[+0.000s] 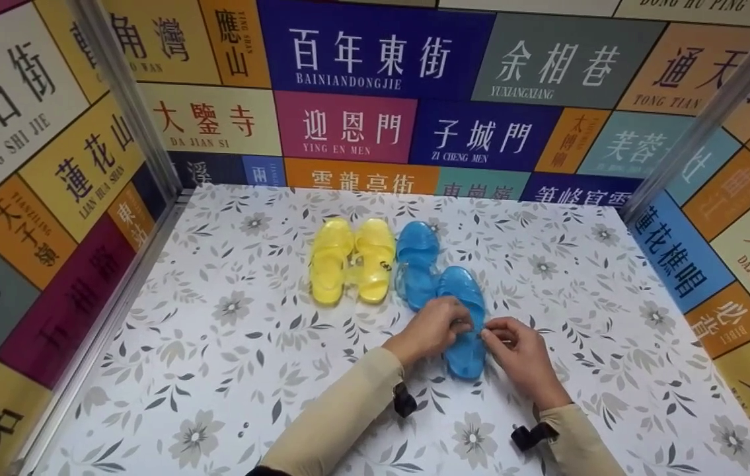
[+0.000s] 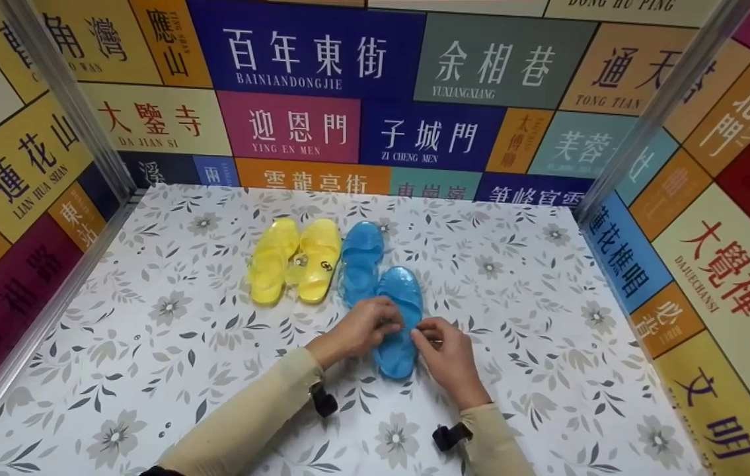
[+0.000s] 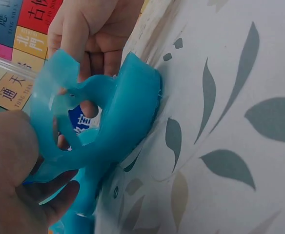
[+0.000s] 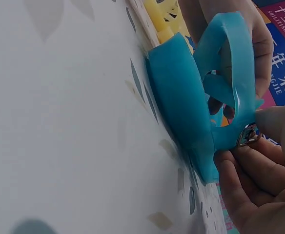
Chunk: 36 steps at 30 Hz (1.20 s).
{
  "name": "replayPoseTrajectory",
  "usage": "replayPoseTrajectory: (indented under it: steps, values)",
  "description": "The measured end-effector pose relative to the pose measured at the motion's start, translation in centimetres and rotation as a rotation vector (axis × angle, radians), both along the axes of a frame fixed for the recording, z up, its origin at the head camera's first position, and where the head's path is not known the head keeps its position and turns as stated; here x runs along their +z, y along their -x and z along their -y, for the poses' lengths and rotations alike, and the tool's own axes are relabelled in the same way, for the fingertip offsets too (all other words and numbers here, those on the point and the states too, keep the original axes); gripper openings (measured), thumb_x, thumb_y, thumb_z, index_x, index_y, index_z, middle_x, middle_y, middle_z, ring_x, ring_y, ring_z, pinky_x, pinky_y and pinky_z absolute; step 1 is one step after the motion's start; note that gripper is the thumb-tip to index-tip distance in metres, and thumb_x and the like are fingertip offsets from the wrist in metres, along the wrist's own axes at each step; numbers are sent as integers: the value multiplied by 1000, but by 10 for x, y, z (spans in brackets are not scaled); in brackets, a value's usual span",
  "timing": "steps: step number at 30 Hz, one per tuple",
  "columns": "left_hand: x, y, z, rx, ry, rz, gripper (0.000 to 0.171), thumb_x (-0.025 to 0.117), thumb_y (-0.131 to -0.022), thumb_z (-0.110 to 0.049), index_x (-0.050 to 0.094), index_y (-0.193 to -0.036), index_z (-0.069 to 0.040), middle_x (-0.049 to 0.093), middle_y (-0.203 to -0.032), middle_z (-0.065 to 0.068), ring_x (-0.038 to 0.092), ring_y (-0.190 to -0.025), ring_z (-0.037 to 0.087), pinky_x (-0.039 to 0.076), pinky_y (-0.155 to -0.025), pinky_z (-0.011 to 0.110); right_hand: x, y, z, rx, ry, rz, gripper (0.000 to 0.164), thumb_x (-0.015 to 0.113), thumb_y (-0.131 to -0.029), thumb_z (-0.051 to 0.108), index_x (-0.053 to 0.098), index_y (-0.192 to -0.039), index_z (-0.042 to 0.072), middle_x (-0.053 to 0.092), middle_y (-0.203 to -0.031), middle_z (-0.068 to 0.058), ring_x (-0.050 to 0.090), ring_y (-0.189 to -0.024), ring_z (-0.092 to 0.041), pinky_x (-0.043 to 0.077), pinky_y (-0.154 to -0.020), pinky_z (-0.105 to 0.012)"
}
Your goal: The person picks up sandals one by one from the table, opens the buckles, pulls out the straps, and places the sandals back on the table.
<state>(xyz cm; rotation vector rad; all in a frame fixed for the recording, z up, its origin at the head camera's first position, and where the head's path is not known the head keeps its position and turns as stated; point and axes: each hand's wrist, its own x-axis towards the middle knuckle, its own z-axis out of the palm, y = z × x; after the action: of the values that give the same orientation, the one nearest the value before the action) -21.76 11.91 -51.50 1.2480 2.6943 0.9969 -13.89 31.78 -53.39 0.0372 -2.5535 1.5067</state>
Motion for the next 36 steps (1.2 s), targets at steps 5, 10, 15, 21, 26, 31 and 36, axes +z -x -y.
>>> replayPoseTrajectory:
  steps: [5,10,15,21,26,31,36]
  values:
    - [3,-7,7,-31,6,-2,28,66,-105,-19,73,-131,-13,70,-132,0,61,-128,15,45,-113,30,-1,0,1,12,-57,14,26,72,-101,23,73,-121,5,76,-109,-8,73,-100,-18,59,-83,-23]
    - [7,-18,13,1,15,56,50,61,-108,-24,51,-156,-17,48,-161,14,45,-149,28,39,-121,38,-3,-4,0,20,-87,47,34,71,-102,29,69,-130,7,73,-123,-8,72,-106,-21,58,-87,-24]
    - [10,-34,23,51,-10,95,63,60,-108,-34,38,-163,-16,29,-170,21,34,-154,37,34,-124,46,-6,-10,-3,52,-94,74,44,69,-104,28,62,-140,4,68,-131,-15,73,-109,-27,59,-87,-26]
    - [7,-56,35,120,-81,131,85,70,-101,-45,29,-164,-6,21,-171,24,22,-156,45,34,-123,55,-5,-16,-7,144,-151,142,64,74,-101,24,47,-154,-1,65,-136,-19,71,-110,-25,58,-92,-31]
    - [6,-73,36,276,-135,291,108,85,-89,-39,19,-165,1,28,-163,27,32,-151,40,40,-120,48,-4,-19,-9,218,-108,184,79,82,-93,19,40,-155,-8,60,-140,-26,69,-107,-24,59,-90,-28]
    - [2,-75,33,326,-76,483,96,88,-86,-38,38,-156,7,53,-139,21,59,-124,31,52,-106,38,-2,-21,-6,228,-103,190,84,86,-88,14,40,-153,-12,61,-136,-27,68,-103,-23,60,-88,-28]
    - [-6,-69,30,230,-148,534,52,87,-87,-22,65,-130,-3,64,-107,5,63,-95,17,55,-82,28,1,-22,-3,230,-113,178,85,88,-86,14,42,-151,-15,64,-125,-24,70,-100,-25,61,-86,-31]
